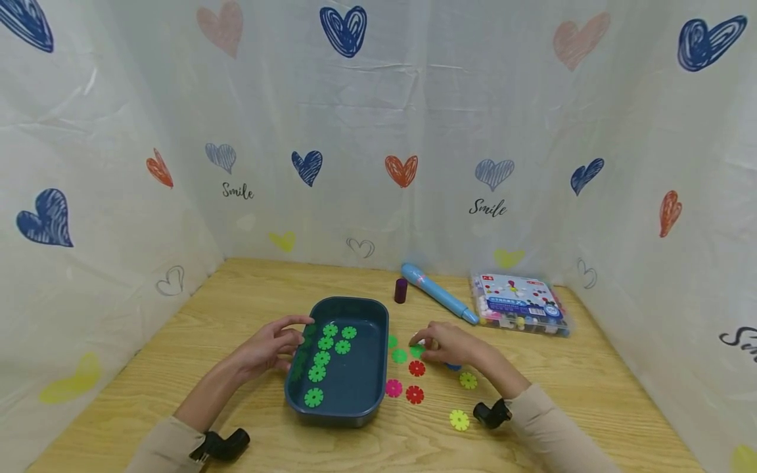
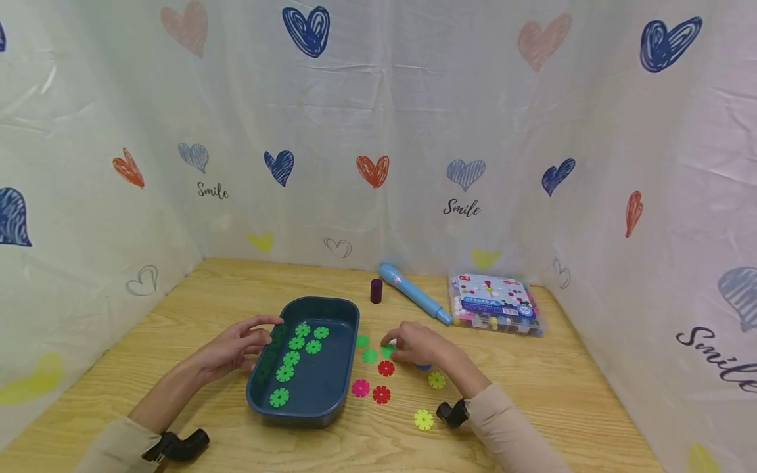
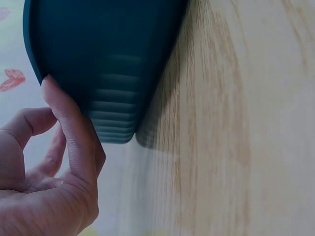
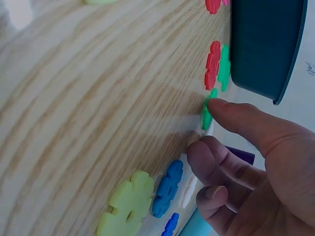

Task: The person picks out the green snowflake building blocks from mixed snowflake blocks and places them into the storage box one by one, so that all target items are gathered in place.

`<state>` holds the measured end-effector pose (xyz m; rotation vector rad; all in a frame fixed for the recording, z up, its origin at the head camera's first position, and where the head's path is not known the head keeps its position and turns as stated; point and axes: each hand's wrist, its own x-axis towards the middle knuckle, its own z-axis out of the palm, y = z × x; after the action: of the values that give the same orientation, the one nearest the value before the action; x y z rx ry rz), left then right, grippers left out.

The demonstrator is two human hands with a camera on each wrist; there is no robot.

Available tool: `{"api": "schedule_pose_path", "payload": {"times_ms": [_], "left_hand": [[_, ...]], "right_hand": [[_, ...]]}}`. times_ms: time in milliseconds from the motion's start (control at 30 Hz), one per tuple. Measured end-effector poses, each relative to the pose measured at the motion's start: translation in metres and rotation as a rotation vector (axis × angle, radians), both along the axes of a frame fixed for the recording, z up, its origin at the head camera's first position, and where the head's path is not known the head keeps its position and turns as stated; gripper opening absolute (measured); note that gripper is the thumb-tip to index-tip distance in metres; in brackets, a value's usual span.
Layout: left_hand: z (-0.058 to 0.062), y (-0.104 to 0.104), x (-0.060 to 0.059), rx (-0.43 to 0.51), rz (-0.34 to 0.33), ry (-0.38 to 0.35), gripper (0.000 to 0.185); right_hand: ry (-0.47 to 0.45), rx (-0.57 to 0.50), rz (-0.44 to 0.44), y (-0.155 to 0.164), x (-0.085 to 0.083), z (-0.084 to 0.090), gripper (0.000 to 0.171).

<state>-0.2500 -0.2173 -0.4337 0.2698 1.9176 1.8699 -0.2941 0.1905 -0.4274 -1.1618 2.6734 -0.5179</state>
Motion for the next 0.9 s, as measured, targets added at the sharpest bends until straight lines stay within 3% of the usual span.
{"api": "schedule_pose_path", "payload": {"times_ms": [267, 633, 900], "left_hand": [[0.0009, 0.0008, 0.0003, -0.001, 0.000, 0.005, 0.045], [-0.0006, -0.0003, 0.0001, -0.002, -0.003, 0.008, 0.046], [-0.0007, -0.0002, 0.0002, -0.006, -0.001, 0.006, 0.049]], "right_hand": [[-0.033, -0.011, -0.043, -0.0003, -0.0020, -0.0021, 0.022], [-0.226, -0.059, -0.142, 0.0003, -0.0031, 0.0025, 0.019], [-0.206, -0.083, -0.148, 0.0031, -0.0011, -0.0008, 0.025]]}}
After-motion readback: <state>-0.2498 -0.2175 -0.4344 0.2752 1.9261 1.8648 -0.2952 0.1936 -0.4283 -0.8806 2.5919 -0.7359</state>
